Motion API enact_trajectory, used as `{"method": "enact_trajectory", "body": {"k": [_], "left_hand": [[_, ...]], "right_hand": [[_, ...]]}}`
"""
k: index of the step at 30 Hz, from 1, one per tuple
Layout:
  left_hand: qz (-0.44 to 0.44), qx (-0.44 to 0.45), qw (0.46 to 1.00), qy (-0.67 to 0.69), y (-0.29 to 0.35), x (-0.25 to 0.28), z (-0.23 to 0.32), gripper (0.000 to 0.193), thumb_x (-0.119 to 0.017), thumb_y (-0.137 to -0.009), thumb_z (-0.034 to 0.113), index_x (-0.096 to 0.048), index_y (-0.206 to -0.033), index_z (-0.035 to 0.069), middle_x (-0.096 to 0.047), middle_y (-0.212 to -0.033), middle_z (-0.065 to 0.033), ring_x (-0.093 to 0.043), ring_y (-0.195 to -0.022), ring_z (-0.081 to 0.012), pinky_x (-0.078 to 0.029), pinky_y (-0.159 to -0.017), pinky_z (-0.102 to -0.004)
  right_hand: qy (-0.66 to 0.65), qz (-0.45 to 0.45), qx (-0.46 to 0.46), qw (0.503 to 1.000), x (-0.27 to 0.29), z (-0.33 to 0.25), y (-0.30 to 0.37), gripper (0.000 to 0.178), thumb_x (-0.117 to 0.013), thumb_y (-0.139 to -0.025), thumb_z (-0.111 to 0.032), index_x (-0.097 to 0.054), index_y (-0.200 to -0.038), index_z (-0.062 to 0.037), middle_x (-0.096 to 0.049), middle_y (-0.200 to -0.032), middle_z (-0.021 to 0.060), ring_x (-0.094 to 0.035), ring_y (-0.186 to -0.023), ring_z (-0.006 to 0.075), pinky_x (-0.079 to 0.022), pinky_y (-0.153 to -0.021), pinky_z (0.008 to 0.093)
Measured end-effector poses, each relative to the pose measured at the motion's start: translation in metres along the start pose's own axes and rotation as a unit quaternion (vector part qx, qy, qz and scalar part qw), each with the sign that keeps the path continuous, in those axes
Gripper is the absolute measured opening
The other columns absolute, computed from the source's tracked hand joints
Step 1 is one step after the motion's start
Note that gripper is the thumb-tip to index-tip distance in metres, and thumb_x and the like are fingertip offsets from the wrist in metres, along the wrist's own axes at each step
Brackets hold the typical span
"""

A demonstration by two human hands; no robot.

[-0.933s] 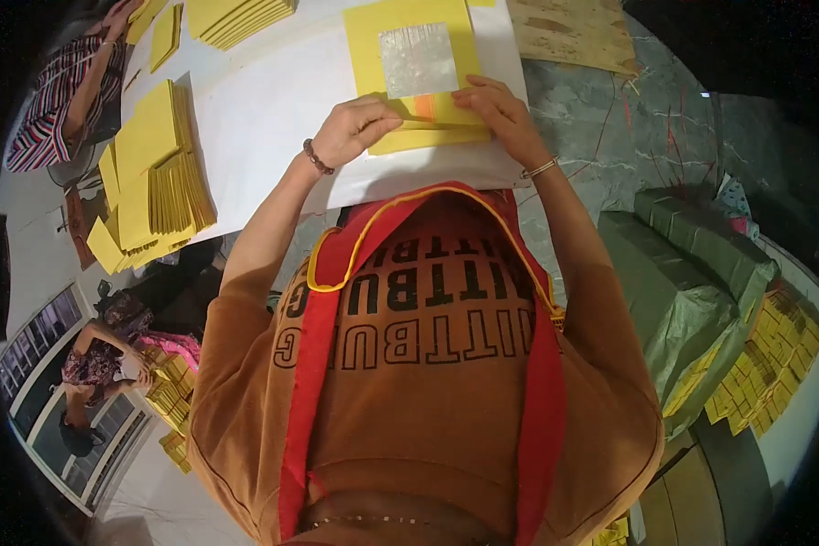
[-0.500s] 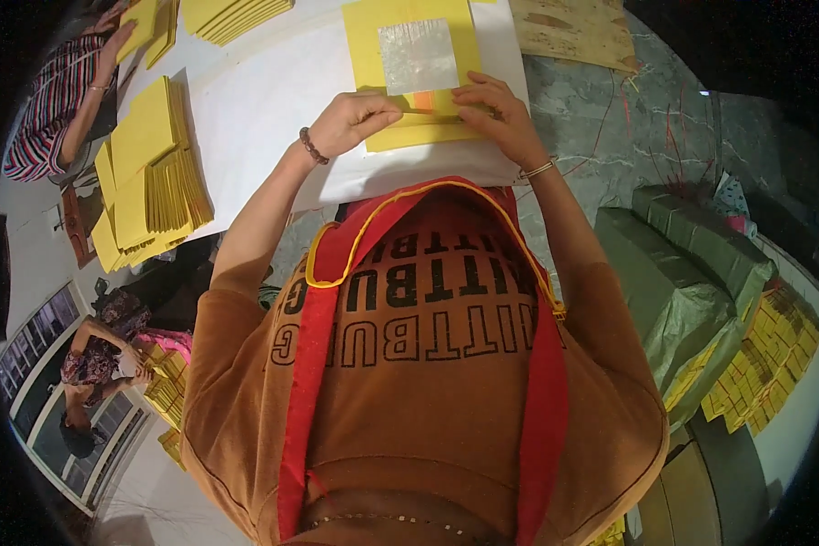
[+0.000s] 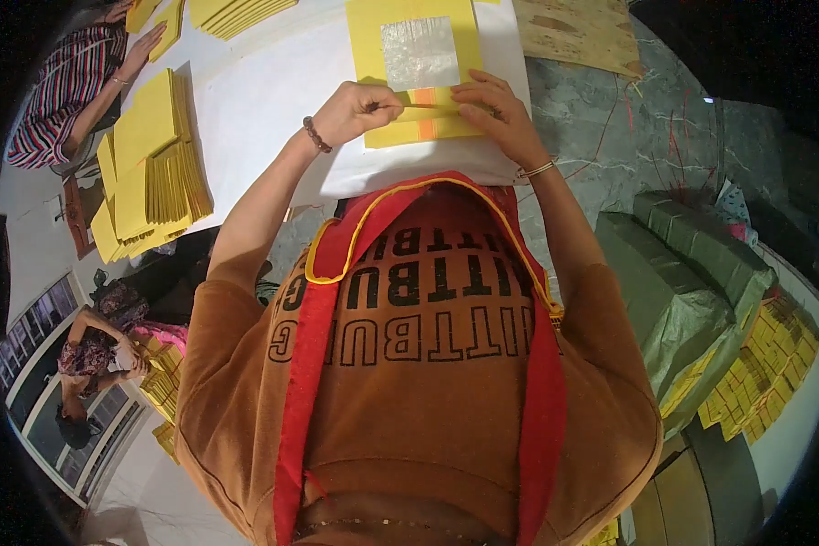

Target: Folding and stacking yellow ritual joss paper sheets with foil inserts.

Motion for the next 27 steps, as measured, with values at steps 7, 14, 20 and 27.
{"method": "enact_trajectory", "body": {"k": [7, 14, 20, 27], "left_hand": [[0.006, 0.026, 0.999, 0.042, 0.001, 0.002, -0.013, 0.019, -0.057, -0.082, 0.019, -0.061, -0.083, 0.0, -0.06, -0.067, -0.0056, -0.053, -0.059, -0.0121, -0.044, -0.056, -0.0263], [0.101, -0.12, 0.974, -0.164, 0.022, 0.031, 0.014, 0.047, -0.07, -0.073, 0.029, -0.058, -0.115, 0.011, -0.054, -0.114, -0.0076, -0.049, -0.098, -0.0204, -0.039, -0.082, -0.034], [0.156, -0.105, 0.901, -0.391, 0.028, 0.012, -0.01, 0.047, -0.061, -0.07, 0.014, -0.056, -0.117, 0.017, -0.052, -0.12, -0.0038, -0.047, -0.102, -0.0228, -0.035, -0.084, -0.035], [0.189, -0.206, 0.858, -0.431, 0.055, 0.005, 0.015, 0.044, -0.055, -0.07, 0.007, -0.058, -0.112, 0.02, -0.056, -0.112, -0.0036, -0.051, -0.094, -0.0219, -0.04, -0.075, -0.0338]], "right_hand": [[0.005, -0.024, 0.002, 1.0, -0.005, -0.001, 0.0, 0.024, -0.059, -0.082, -0.017, -0.062, -0.104, -0.0081, -0.055, -0.117, 0.0036, -0.034, -0.124, 0.0238, -0.034, -0.098, 0.0352], [-0.049, 0.022, -0.066, 0.996, -0.004, 0.015, 0.002, 0.027, -0.058, -0.083, -0.016, -0.06, -0.11, -0.0092, -0.042, -0.127, 0.0129, -0.04, -0.117, 0.0214, -0.042, -0.091, 0.0321], [0.027, -0.034, 0.025, 0.999, -0.001, 0.003, -0.002, 0.032, -0.062, -0.076, -0.015, -0.06, -0.108, -0.0132, -0.044, -0.127, 0.0088, -0.04, -0.118, 0.0258, -0.034, -0.098, 0.0349], [0.363, 0.014, 0.183, 0.913, 0.007, -0.052, 0.001, 0.039, -0.062, -0.073, -0.017, -0.056, -0.111, -0.0163, -0.046, -0.126, 0.0056, -0.04, -0.119, 0.0281, -0.031, -0.095, 0.0381]]}}
Point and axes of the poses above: each hand's wrist, its own y-axis away from the middle knuckle, its own x-axis out of the back of the hand, z = x × y, the point moved 7 cm from there along -y, towards the middle knuckle
